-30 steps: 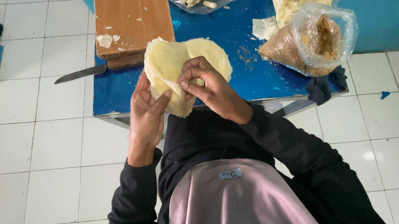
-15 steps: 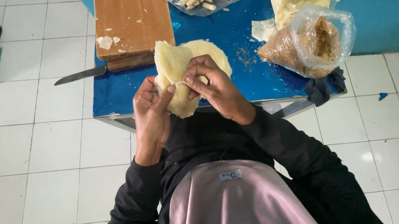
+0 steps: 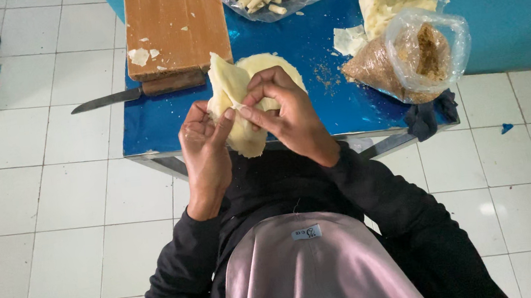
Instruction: The person sits at a small blue table and peels thin translucent skins off round pale dough discs by hand, one disc at a time, setting peeled discs and discarded skin pieces on the table. They occasionally reach into a plastic bag of brown filling and handle dough pieces from bags on the table.
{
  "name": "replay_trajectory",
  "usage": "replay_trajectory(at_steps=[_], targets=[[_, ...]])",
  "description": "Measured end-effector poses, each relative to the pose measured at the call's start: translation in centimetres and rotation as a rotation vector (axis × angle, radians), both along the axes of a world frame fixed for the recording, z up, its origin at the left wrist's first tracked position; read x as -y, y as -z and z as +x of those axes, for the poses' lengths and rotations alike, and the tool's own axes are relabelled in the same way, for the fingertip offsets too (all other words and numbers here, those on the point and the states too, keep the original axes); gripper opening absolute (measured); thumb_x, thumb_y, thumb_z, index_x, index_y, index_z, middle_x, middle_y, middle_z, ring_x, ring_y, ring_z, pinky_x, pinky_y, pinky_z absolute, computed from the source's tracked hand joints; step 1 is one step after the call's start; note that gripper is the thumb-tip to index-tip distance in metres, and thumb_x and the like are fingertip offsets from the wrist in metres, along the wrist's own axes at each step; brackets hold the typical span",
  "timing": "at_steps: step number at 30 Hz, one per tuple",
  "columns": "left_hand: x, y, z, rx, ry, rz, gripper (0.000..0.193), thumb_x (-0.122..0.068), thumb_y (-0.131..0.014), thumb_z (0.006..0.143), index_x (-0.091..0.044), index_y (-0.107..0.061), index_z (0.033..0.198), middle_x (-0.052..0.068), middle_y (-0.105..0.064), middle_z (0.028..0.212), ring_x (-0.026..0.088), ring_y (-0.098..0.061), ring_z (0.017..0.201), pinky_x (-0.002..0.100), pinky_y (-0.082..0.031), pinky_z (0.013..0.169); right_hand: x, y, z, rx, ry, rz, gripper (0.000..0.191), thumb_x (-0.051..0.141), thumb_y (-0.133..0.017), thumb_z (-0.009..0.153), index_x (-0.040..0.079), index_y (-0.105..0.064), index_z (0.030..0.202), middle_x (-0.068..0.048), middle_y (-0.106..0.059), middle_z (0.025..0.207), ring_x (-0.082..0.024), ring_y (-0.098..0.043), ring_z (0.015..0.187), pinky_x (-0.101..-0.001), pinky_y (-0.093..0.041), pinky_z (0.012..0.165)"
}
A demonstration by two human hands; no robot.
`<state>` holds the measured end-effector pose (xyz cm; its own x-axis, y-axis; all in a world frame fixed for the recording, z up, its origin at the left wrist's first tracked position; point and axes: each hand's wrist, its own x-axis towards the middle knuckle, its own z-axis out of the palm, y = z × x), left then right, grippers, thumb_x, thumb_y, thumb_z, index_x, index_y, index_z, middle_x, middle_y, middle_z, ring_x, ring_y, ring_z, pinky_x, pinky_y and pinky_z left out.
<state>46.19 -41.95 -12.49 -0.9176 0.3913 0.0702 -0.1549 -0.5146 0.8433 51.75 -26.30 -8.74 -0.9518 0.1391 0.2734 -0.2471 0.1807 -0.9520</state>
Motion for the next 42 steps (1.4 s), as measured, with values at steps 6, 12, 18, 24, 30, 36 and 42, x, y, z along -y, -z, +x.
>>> replay_trajectory(at_steps=[6,12,18,24,30,36,42], targets=[[0.4,-0.5,-0.1,-0.036,0.002,-0.014,0.021,-0.006,-0.063,0.103,0.003,-0.056,0.121,0.011,-0.07,0.11,0.011,-0.065,0.098,0.025,-0.053,0.088,-2.4,2.3,-0.5,0.178,-0.096,-0.346,0.011,0.01,-0.066,0.103,0.001,-0.064,0.108,-0.004,-0.065,0.106,-0.009,-0.065,0.088,-0.0272,-0.059,0.081],[0.5,-0.4,0.1,-0.014,0.036,0.106,0.019,-0.008,-0.055,0.109,-0.001,-0.05,0.126,0.01,-0.063,0.121,0.012,-0.062,0.109,0.028,-0.053,0.096,-2.3,3.5,-0.9,0.184,-0.147,-0.57,0.012,0.01,-0.064,0.107,0.0,-0.059,0.111,-0.004,-0.065,0.101,-0.012,-0.067,0.091,-0.0297,-0.059,0.085],[-0.4,-0.3,0.9,-0.219,-0.075,-0.105,0.029,-0.01,-0.055,0.109,-0.001,-0.049,0.136,0.007,-0.06,0.125,0.01,-0.056,0.114,0.026,-0.047,0.103,-1.1,1.8,-0.3,0.077,-0.152,-0.317,0.025,0.015,-0.061,0.107,0.001,-0.063,0.128,0.0,-0.064,0.103,-0.005,-0.06,0.092,-0.0232,-0.054,0.081],[-0.5,0.0,1.1,-0.375,-0.128,-0.237,0.028,-0.011,-0.053,0.111,0.0,-0.049,0.137,0.008,-0.058,0.127,0.011,-0.054,0.116,0.027,-0.047,0.103,-1.3,1.9,-0.8,0.041,0.089,-0.04,0.021,0.018,-0.069,0.104,-0.002,-0.066,0.108,-0.001,-0.067,0.094,-0.005,-0.061,0.083,-0.0237,-0.052,0.075],[-0.9,0.3,0.1,0.026,0.022,0.112,0.022,-0.01,-0.052,0.107,-0.004,-0.045,0.127,0.014,-0.061,0.125,0.017,-0.062,0.111,0.033,-0.053,0.097,-3.0,3.1,-1.8,0.085,-0.051,-0.518,0.017,0.018,-0.067,0.105,0.002,-0.063,0.107,-0.001,-0.066,0.095,-0.008,-0.064,0.085,-0.026,-0.056,0.078],[-1.1,0.4,0.2,0.093,0.092,0.27,0.024,-0.01,-0.054,0.105,-0.004,-0.045,0.126,0.015,-0.06,0.127,0.021,-0.064,0.115,0.037,-0.055,0.1,-2.9,3.1,-1.2,0.029,0.02,-0.373,0.012,0.015,-0.064,0.106,0.004,-0.061,0.108,0.001,-0.064,0.091,-0.007,-0.063,0.08,-0.0245,-0.055,0.075],[-2.4,0.4,0.9,0.057,0.061,0.149,0.03,-0.008,-0.068,0.098,-0.005,-0.047,0.119,0.009,-0.063,0.112,0.014,-0.065,0.1,0.03,-0.057,0.086,-2.0,2.0,-0.5,-0.048,0.122,-0.041,0.016,0.014,-0.069,0.105,0.0,-0.067,0.111,0.003,-0.07,0.097,-0.001,-0.062,0.09,-0.0192,-0.052,0.077]])
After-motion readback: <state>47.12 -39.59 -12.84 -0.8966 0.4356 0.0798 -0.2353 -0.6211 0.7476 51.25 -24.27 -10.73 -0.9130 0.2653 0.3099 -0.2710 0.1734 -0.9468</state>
